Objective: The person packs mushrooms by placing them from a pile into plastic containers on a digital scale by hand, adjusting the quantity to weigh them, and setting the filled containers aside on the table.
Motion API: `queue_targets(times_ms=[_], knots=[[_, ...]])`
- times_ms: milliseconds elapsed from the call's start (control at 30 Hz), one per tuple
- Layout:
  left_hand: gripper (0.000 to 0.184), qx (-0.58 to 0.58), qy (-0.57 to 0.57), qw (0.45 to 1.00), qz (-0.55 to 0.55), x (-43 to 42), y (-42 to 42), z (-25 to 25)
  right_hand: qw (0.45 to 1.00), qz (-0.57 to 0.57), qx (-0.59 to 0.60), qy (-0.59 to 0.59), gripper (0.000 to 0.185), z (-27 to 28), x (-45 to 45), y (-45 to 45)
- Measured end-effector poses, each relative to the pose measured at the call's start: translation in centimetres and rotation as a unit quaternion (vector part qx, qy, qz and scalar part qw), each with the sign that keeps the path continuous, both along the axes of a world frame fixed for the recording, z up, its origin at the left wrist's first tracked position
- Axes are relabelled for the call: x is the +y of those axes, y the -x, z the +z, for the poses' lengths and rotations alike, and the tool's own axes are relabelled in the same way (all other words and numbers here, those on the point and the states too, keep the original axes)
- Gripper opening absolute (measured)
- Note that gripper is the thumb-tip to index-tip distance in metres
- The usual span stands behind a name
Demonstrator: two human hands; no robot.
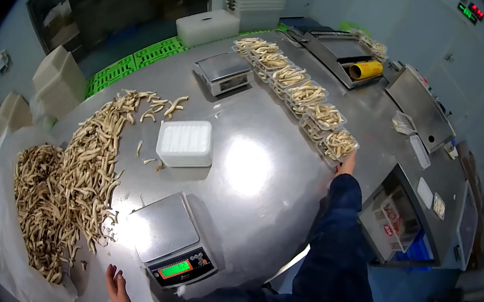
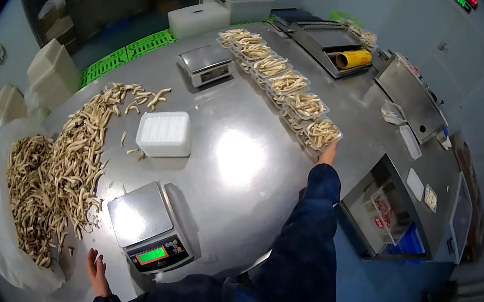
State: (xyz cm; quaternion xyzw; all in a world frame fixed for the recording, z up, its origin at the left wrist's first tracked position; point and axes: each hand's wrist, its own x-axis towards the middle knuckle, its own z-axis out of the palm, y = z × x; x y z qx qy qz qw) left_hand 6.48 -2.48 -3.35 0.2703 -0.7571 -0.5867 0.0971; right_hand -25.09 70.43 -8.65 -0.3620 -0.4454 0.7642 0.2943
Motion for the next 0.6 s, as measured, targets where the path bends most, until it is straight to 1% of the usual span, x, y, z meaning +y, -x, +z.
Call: queue_targets(times_ms=[67, 100, 133, 167, 200, 233, 267, 300, 333, 400, 433, 467, 500, 533, 567, 600], knots=[[0.050, 0.005, 0.001, 1.000, 0.012, 0.6, -0.1, 0.4, 0.999, -0.024, -0.021, -0.035, 0.069, 0.5, -0.6, -0.1], [0.049, 0.018, 0.004, 1.000, 0.021, 0.4, -0.2, -0.1, 0.980, -0.075, -0.129, -0.134, 0.066, -2.1, 2.9, 0.6], [0.048, 0.033, -0.002, 0.999, 0.010, 0.2, -0.5, -0.4, 0.948, -0.108, -0.194, -0.228, 0.062, -2.3, 2.8, 1.4], [0.048, 0.033, 0.006, 0.999, 0.011, 0.5, -0.6, -0.1, 0.899, -0.148, -0.269, -0.312, 0.059, -2.3, 2.6, 2.3], [0.048, 0.034, 0.014, 0.999, 0.010, 0.8, -0.6, 0.3, 0.852, -0.178, -0.302, -0.388, 0.056, 1.6, -0.2, 1.7], [0.050, 0.036, 0.013, 0.999, 0.004, 1.0, -0.5, 0.8, 0.840, -0.182, -0.211, -0.465, 0.050, 3.7, -2.6, 2.3], [0.051, 0.037, 0.008, 0.999, -0.004, 1.4, -0.4, 1.1, 0.816, -0.186, -0.116, -0.535, 0.044, 4.8, -4.6, 3.3], [0.050, 0.047, 0.009, 0.999, -0.007, 1.6, -0.3, 1.3, 0.842, -0.094, -0.032, -0.529, 0.040, 5.0, -7.0, 5.0], [0.049, 0.046, 0.000, 0.999, 0.004, 2.0, -0.2, 1.6, 0.856, -0.004, 0.050, -0.514, 0.035, 5.3, -9.6, 7.0], [0.049, 0.054, -0.001, 0.999, 0.006, 2.7, 0.0, 2.6, 0.813, 0.149, 0.114, -0.551, 0.026, 6.8, -16.6, 8.7], [0.051, 0.057, -0.010, 0.998, 0.011, 2.7, -0.2, 2.6, 0.760, 0.210, 0.099, -0.607, 0.022, 8.3, -21.5, 8.4], [0.051, 0.064, -0.012, 0.998, 0.020, 2.6, -0.5, 2.7, 0.702, 0.263, 0.136, -0.647, 0.019, 9.3, -26.1, 7.9], [0.052, 0.071, -0.015, 0.997, 0.028, 2.5, -0.8, 2.9, 0.643, 0.317, 0.210, -0.664, 0.019, 8.5, -29.2, 8.8], [0.053, 0.076, -0.018, 0.996, 0.036, 2.2, -1.2, 2.9, 0.584, 0.349, 0.235, -0.695, 0.019, 9.0, -32.3, 8.4], [0.054, 0.079, -0.020, 0.996, 0.048, 1.9, -1.8, 3.0, 0.533, 0.402, 0.232, -0.708, 0.021, 8.5, -34.5, 9.0], [0.055, 0.078, -0.030, 0.995, 0.058, 1.5, -2.5, 3.1, 0.492, 0.440, 0.175, -0.730, 0.022, 9.1, -36.6, 8.5]])
